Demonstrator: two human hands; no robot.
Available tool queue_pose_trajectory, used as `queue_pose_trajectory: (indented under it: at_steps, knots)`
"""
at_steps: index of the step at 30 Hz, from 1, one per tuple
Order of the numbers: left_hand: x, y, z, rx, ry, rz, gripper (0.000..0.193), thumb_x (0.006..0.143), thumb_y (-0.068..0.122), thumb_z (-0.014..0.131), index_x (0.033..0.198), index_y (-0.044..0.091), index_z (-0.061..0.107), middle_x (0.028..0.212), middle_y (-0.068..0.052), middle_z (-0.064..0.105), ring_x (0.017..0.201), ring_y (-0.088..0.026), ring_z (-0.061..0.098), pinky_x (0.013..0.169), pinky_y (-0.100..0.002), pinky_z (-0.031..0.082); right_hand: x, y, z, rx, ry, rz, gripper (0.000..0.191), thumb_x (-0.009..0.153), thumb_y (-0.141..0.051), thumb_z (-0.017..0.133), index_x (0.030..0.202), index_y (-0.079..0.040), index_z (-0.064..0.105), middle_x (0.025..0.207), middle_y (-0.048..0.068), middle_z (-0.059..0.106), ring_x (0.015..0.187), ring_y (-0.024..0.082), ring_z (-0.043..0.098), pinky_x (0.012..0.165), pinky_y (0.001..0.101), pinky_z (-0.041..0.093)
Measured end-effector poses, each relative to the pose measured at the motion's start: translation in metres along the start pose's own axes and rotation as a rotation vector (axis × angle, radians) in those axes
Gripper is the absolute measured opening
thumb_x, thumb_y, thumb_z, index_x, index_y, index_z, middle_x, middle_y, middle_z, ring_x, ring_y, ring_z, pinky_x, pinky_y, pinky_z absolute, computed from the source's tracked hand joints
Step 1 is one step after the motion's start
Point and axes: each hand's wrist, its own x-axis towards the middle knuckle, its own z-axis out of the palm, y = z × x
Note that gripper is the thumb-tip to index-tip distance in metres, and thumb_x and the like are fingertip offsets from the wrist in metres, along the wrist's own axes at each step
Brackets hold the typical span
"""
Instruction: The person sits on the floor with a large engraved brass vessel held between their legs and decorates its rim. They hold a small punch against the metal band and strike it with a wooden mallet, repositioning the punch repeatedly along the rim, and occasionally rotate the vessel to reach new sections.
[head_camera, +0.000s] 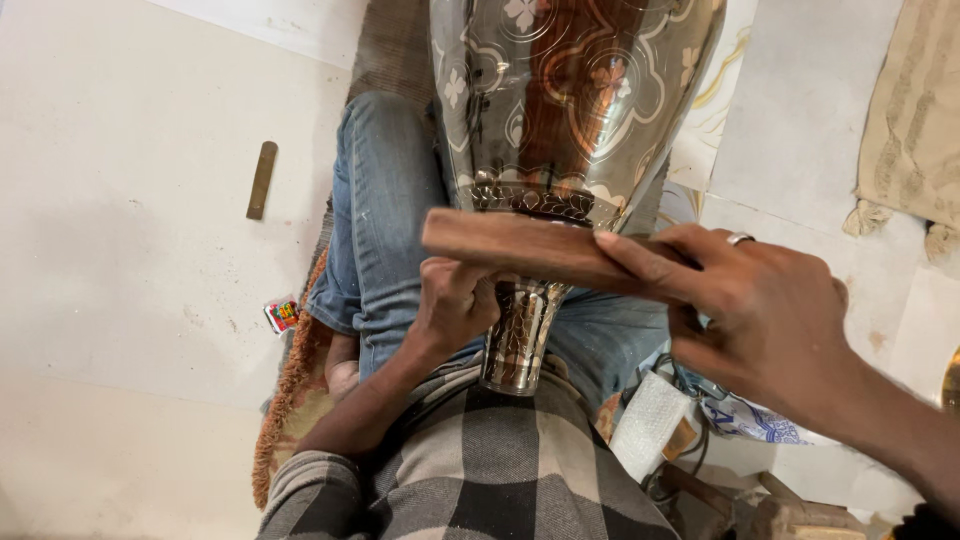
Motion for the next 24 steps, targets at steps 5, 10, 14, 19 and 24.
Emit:
queue_pose_trajectory:
  at_steps: [5,10,14,19,24]
  knots:
    - [0.001,-0.019,-0.008,-0.025,-0.138,0.094,0.018,0.102,-0.003,0.053,0.107,0.006,0.068,0.095,-0.009,0.079,0.076,-0.016,0.078,0.066,-0.027,0.065,-0.013,0.010,0.014,0.215,0.212,-0.056,0.083,0.067,0.006,0.065,0.144,-0.023,0.058,0.117,0.009,0.074,0.070,0.013,0.071,0.053,0.0281,0.058]
    - [-0.002,-0.041,-0.011,0.039,-0.247,0.180,0.021,0.084,-0.003,0.055,0.093,0.009,0.071,0.081,-0.006,0.077,0.063,-0.013,0.073,0.062,-0.030,0.064,-0.020,0.030,0.035,0.328,0.350,-0.326,0.080,0.074,0.005,0.066,0.148,-0.022,0.051,0.119,0.008,0.071,0.078,0.012,0.071,0.060,0.0233,0.062]
    - [-0.007,-0.040,-0.004,-0.022,-0.142,0.135,0.021,0.090,-0.006,0.053,0.092,0.006,0.070,0.083,-0.008,0.077,0.065,-0.014,0.075,0.058,-0.027,0.064,-0.023,0.031,0.033,-0.014,0.315,-0.254,0.079,0.075,0.003,0.073,0.145,-0.027,0.054,0.113,0.012,0.074,0.061,0.014,0.066,0.052,0.0293,0.054]
    - [-0.010,-0.020,0.005,-0.066,0.015,0.014,0.021,0.097,-0.005,0.052,0.096,0.003,0.071,0.085,-0.011,0.078,0.061,-0.015,0.073,0.053,-0.027,0.063,-0.017,0.015,-0.002,-0.481,-0.120,0.052,0.079,0.080,-0.013,0.075,0.150,-0.038,0.049,0.110,0.002,0.074,0.053,0.016,0.065,0.043,0.0323,0.055]
    - [-0.011,-0.009,0.010,-0.007,0.146,0.003,0.021,0.100,-0.004,0.052,0.096,0.004,0.071,0.080,-0.005,0.078,0.060,-0.011,0.074,0.055,-0.025,0.062,0.006,-0.004,-0.017,-0.338,-0.012,-0.148,0.090,0.069,-0.009,0.074,0.151,-0.034,0.048,0.116,0.002,0.072,0.056,0.016,0.067,0.046,0.0310,0.056]
